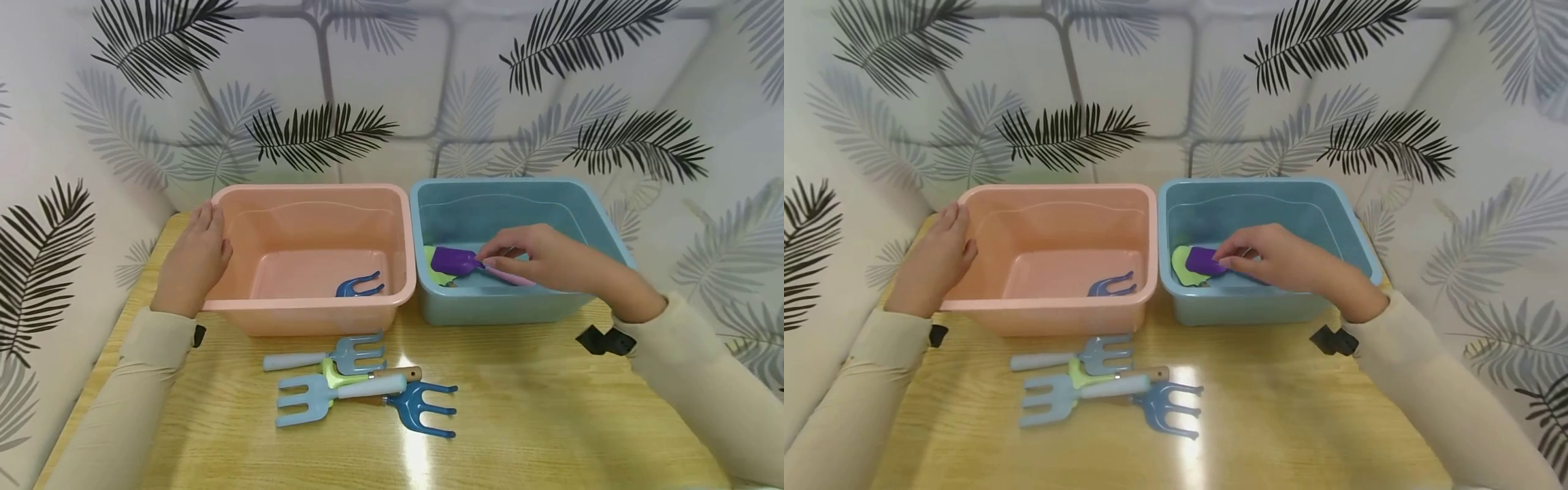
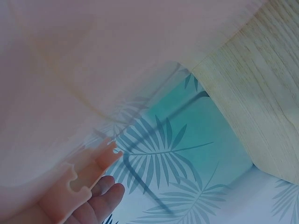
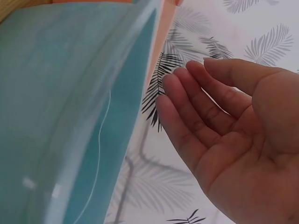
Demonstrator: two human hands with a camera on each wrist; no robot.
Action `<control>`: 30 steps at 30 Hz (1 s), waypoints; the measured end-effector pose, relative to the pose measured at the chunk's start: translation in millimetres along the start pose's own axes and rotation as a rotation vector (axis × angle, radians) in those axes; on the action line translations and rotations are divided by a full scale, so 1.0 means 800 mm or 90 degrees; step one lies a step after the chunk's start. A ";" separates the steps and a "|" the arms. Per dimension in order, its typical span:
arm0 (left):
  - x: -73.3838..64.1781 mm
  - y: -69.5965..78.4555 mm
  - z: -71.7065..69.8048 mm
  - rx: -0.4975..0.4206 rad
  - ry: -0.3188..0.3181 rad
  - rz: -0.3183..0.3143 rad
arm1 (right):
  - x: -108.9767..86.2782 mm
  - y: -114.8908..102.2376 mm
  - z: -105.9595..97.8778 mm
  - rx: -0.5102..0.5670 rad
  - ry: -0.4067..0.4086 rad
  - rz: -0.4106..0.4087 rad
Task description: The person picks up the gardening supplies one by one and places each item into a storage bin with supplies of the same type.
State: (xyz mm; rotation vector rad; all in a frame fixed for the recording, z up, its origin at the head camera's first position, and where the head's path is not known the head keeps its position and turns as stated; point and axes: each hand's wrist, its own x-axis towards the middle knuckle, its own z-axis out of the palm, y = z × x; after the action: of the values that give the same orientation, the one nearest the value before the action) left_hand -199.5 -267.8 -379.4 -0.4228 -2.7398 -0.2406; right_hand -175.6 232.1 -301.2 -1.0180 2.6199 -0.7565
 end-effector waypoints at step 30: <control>0.000 0.002 -0.001 0.000 -0.022 -0.013 | -0.008 -0.020 0.134 -0.082 0.256 -0.230</control>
State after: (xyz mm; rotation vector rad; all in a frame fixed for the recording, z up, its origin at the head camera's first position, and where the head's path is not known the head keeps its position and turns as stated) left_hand -199.2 -266.7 -378.3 -0.4024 -2.7798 -0.2402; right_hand -120.9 185.3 -382.2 -1.5485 2.8818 -0.9678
